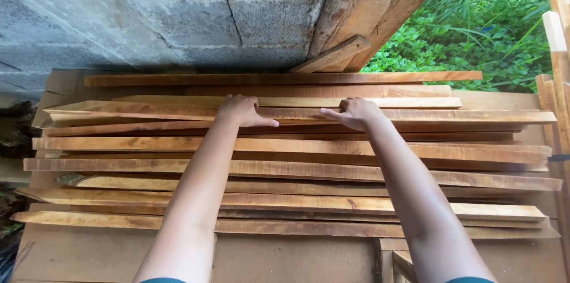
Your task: Organize and stack long wooden planks on a workbench.
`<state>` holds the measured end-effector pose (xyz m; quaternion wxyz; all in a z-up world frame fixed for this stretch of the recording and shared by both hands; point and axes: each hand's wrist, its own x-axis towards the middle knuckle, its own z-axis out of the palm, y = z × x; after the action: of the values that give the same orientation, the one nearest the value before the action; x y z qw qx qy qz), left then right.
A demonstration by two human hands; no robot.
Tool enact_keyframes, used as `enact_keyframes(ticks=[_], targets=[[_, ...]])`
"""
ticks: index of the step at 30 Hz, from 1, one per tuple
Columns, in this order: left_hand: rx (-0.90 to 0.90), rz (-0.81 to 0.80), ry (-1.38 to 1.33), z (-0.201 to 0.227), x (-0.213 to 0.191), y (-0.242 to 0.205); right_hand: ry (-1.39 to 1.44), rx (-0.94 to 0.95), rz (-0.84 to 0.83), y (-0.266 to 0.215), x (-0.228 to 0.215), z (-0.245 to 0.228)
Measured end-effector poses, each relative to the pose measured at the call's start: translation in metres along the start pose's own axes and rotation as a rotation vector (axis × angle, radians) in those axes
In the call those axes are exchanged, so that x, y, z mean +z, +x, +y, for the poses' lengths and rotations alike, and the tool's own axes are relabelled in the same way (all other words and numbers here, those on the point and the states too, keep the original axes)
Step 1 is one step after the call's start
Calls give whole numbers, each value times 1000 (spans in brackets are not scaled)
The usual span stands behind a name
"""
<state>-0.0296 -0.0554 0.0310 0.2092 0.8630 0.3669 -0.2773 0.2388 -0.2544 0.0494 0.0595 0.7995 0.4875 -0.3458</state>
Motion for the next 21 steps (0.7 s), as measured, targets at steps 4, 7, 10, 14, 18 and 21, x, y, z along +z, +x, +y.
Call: enact_keyframes(ticks=[4, 7, 10, 14, 18, 21], targets=[[-41, -105, -158, 12, -16, -29, 146, 60, -52, 19, 7, 4], [-50, -170, -111, 16, -22, -29, 22, 107, -173, 11, -6, -10], [-62, -149, -187, 16, -9, -31, 24, 117, -168, 8, 8, -5], [-41, -107, -170, 22, -9, -43, 47, 102, -66, -22, 3, -13], [-92, -120, -197, 40, -11, -95, -93, -19, 40, -50, 5, -17], [41, 3, -41, 22, 31, -84, -220, -102, 187, -63, 45, -8]])
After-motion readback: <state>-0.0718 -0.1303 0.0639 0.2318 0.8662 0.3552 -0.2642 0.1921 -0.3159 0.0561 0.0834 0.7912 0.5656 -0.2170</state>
